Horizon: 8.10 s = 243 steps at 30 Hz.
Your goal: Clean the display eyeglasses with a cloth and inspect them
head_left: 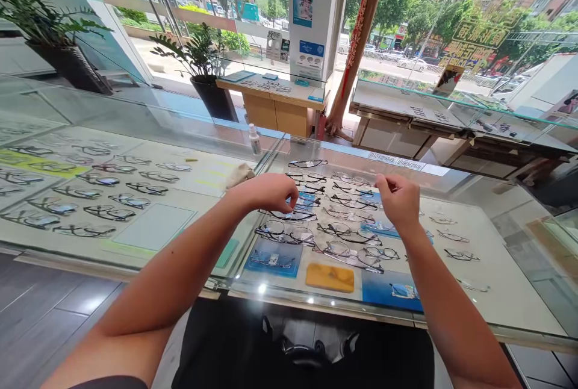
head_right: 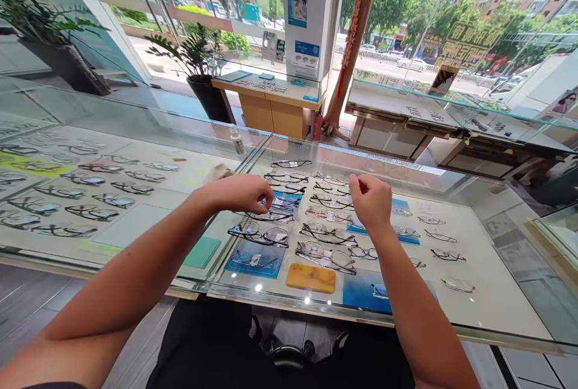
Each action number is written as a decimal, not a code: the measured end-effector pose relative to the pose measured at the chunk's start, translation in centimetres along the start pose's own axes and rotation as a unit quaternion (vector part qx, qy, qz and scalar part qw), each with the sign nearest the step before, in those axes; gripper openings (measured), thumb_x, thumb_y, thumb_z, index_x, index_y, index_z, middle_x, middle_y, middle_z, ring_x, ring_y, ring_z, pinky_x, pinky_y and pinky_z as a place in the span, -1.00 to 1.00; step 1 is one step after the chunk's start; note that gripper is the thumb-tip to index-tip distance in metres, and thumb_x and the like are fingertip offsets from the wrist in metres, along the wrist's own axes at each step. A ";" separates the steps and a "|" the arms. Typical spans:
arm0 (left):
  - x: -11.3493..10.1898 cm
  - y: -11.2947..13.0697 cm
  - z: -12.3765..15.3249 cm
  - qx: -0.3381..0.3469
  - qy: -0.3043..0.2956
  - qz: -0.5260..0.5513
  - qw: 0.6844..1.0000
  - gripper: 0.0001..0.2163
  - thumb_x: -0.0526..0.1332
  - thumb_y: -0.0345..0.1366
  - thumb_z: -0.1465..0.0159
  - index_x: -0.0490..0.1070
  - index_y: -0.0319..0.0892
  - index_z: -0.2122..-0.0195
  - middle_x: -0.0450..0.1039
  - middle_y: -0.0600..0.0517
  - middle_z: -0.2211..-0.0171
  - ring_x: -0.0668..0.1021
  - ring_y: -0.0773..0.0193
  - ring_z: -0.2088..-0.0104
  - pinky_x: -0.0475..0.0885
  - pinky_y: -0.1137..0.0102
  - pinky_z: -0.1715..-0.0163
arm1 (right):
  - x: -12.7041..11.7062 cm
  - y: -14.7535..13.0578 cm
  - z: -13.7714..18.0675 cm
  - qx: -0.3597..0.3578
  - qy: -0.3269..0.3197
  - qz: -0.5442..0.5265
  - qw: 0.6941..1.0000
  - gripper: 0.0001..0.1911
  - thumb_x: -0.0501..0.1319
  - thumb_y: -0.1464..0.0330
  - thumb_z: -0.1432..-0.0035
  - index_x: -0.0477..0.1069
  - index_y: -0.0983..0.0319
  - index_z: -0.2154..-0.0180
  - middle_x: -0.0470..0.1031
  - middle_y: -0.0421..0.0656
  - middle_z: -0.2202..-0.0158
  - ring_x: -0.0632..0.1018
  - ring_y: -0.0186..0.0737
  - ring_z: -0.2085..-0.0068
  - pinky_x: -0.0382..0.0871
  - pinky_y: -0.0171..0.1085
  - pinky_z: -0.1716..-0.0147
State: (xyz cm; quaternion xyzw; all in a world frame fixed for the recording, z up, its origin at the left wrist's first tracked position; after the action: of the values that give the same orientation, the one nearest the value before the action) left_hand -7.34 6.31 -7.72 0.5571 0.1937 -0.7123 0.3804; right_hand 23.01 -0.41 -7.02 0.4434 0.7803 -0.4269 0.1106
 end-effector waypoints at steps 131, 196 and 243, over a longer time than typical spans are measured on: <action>-13.2 3.3 0.6 0.176 0.471 0.599 0.623 -0.54 0.61 0.10 -0.12 0.53 -0.13 0.25 0.69 -0.09 0.11 0.71 0.13 0.15 0.74 0.30 0.28 | -5.3 -12.9 -4.8 -0.303 0.051 0.047 0.951 -0.89 0.23 0.29 -0.46 0.52 0.12 0.07 0.68 -0.16 0.11 0.64 -0.03 0.06 0.35 0.07 -0.17; -3.6 -16.2 -8.2 -0.233 0.474 0.542 0.654 -0.78 0.35 -0.18 -0.27 0.30 -0.10 0.28 0.30 0.09 0.42 0.40 0.25 0.39 0.45 0.33 0.33 | -3.4 -10.9 -5.7 -0.134 -0.076 -0.188 0.970 -0.64 0.13 0.09 -0.55 0.62 0.13 0.10 0.66 -0.08 0.07 0.62 -0.09 0.11 0.51 -0.10 0.15; -10.9 5.8 -2.1 0.107 0.431 0.458 0.770 -0.40 0.03 0.30 -0.41 0.32 -0.14 0.50 0.32 0.05 0.53 0.36 0.26 0.47 0.27 0.32 0.37 | 0.5 -10.5 -5.3 0.062 -0.286 -0.509 0.809 -0.67 0.29 0.02 -0.42 0.67 0.10 0.12 0.68 -0.08 0.04 0.68 -0.16 0.14 0.56 -0.21 0.24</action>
State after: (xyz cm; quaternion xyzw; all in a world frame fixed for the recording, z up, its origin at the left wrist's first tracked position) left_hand -0.60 7.62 2.71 0.8657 -0.0184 -0.1548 0.4757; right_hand 15.59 1.43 1.90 -0.1537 0.7994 -0.5769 0.0675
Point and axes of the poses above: each hand's wrist, its own z-axis away from the middle knuckle, its own x-axis out of the palm, y = z × x, the point moved 5 cm from there along -z, towards the middle knuckle
